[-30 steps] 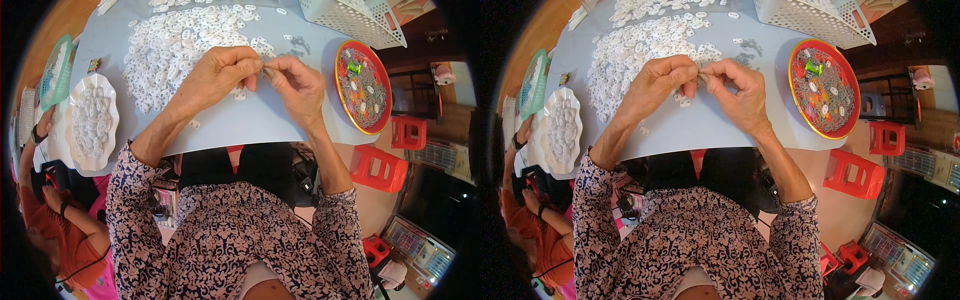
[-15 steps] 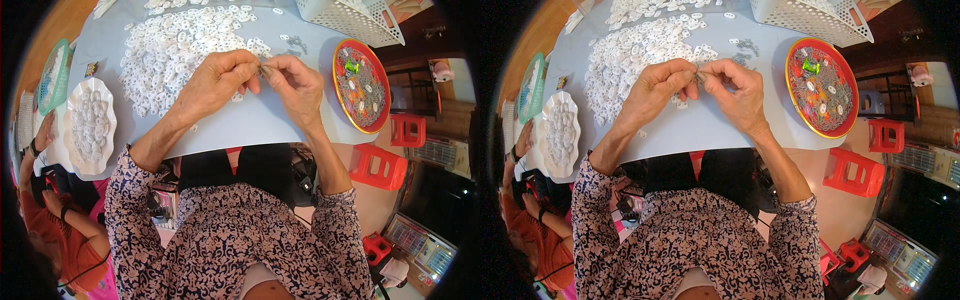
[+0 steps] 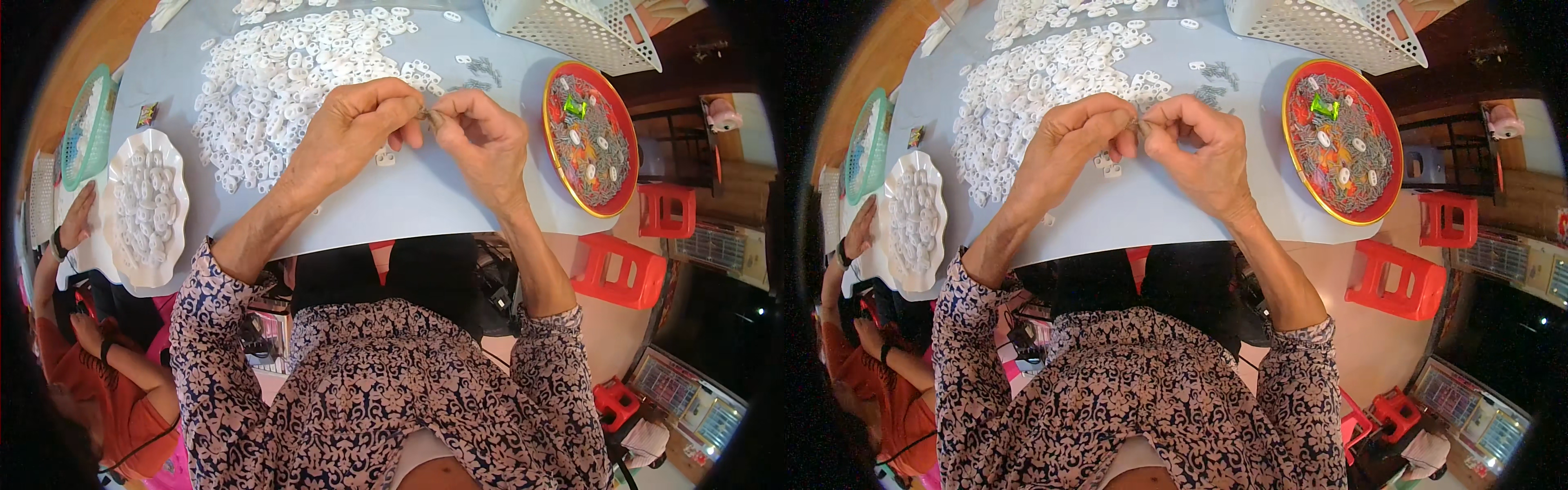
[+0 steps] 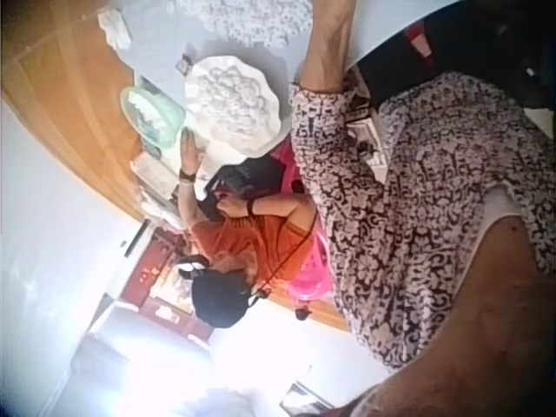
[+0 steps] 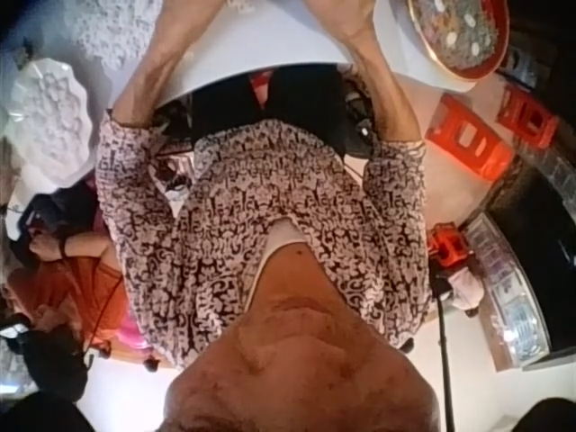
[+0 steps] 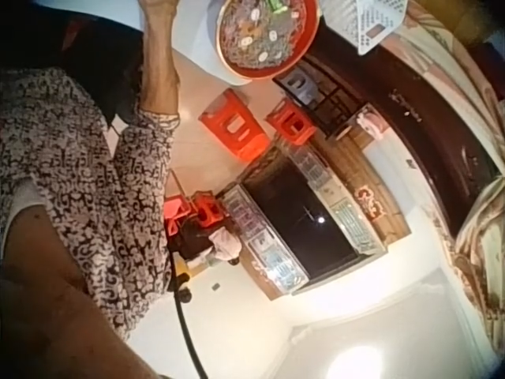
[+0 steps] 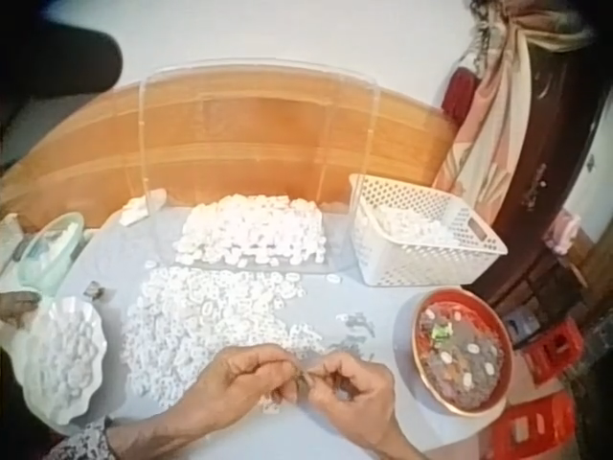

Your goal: Assembling small white plastic components by hand on a white table.

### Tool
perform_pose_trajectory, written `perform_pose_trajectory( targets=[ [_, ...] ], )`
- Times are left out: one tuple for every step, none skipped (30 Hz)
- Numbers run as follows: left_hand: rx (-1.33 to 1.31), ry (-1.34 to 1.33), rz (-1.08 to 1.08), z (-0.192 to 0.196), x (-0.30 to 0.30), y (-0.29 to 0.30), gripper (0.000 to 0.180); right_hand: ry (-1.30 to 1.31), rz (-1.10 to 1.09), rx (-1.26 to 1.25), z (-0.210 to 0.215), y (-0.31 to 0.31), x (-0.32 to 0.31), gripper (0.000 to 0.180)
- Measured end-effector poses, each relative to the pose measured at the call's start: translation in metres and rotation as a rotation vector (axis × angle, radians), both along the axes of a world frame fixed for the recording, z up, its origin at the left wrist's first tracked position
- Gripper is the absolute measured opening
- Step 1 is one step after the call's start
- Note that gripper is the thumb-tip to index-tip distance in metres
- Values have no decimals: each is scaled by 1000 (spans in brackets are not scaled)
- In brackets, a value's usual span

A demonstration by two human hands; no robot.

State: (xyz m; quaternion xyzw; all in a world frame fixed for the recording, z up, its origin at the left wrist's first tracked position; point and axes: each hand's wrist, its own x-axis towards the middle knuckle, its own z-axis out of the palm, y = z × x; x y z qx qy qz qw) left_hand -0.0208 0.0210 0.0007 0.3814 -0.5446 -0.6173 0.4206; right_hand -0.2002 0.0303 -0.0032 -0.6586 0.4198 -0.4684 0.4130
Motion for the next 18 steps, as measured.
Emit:
perform_pose_trajectory(
  targets=[
    [20, 20, -18, 1, 1, 0, 19, 0, 1, -3, -1, -1, 0, 6],
    [40, 41, -36, 2, 1, -1, 20, 5, -15, 2, -2, -1, 0, 5],
    [38, 41, -35, 2, 2, 0, 20, 10, -31, 6, -3, -2, 0, 5],
    [-13, -21, -47, 1, 1, 0, 21, 12, -32, 5, -3, -1, -1, 5],
    [-63, -82, -58, 0, 1, 1, 22, 4, -14, 0, -3, -1, -1, 5],
    [-64, -79, -60, 0, 1, 0, 22, -4, 3, -4, -3, 0, -2, 5],
    [-73, -92, -51, -1, 1, 0, 22, -2, 3, -3, -3, 0, -2, 5],
    [-82, -104, -43, -1, 1, -1, 22, 8, -42, -12, -5, 0, -2, 6],
    [-80, -101, -45, -3, 1, -2, 22, 18, -88, -22, -5, -1, -3, 6],
    [-133, -143, -10, -5, 2, -3, 21, 22, -92, -19, -3, -1, -5, 6],
    [-187, -184, 24, -6, 3, -4, 21, 7, -145, -18, -1, -2, -10, 6],
    [-185, -179, 18, -5, 4, -3, 21, -8, -199, -16, 2, -2, -17, 6],
    [-169, -172, 27, -3, 4, -2, 20, -39, -211, 25, 5, -2, -25, 6],
    [-153, -166, 37, -2, 3, -1, 20, -33, -220, 25, 8, -3, -33, 6],
    [-153, -160, 28, -1, 3, 1, 20, 66, -229, 64, 12, -3, -40, 5],
    [-135, -132, 30, 0, 2, 3, 19, 164, -243, 103, 14, -2, -45, 5],
    [-116, -106, 31, 1, 1, 4, 19, 168, -256, 101, 15, -1, -50, 5],
    [-119, -101, 19, 2, 0, 4, 19, 271, -224, 107, 15, 0, -54, 5]
  ],
)
